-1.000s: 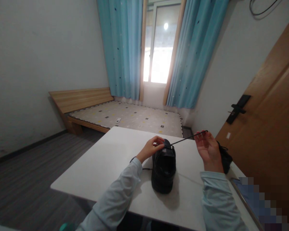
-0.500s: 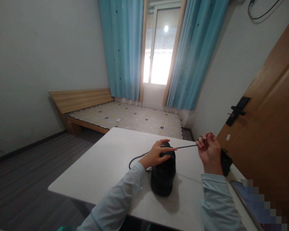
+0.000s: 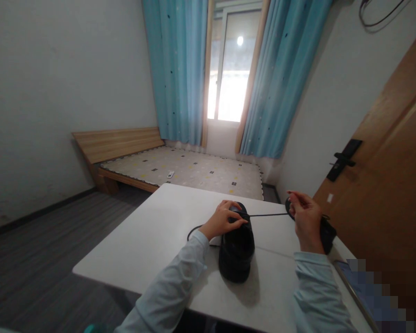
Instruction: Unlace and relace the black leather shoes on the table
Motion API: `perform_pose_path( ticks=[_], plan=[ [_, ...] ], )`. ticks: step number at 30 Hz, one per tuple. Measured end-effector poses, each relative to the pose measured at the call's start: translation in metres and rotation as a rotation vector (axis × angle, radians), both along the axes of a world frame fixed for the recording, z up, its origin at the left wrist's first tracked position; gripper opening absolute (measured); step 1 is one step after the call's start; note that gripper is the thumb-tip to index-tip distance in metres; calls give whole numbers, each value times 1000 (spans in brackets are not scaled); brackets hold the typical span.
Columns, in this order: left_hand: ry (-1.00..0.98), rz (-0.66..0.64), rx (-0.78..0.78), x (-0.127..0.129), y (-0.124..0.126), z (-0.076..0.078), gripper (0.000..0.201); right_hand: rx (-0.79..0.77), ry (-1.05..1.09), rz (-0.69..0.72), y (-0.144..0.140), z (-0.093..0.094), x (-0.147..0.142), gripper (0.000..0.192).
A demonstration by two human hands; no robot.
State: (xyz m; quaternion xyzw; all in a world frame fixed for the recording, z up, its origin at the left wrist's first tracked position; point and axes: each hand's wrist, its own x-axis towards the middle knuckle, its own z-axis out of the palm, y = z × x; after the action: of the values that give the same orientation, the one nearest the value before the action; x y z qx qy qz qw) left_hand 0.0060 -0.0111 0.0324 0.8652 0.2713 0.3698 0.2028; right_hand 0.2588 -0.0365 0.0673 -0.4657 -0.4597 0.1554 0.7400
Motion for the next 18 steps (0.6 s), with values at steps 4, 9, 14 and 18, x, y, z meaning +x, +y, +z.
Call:
perform_pose_path(
  ticks=[4, 9, 14, 18],
  plan=[
    [-12, -4, -16, 0, 1, -1, 14, -294, -531, 208, 4, -10, -7, 16],
    [-31, 1, -26, 2, 0, -1, 15, -426, -697, 440, 1, -15, -29, 17],
    [-47, -7, -40, 3, -1, -2, 16, -440, -677, 532, -2, -14, -34, 15],
    [-63, -15, -48, 4, -1, -2, 16, -429, -673, 555, -4, -10, -34, 14]
  ],
)
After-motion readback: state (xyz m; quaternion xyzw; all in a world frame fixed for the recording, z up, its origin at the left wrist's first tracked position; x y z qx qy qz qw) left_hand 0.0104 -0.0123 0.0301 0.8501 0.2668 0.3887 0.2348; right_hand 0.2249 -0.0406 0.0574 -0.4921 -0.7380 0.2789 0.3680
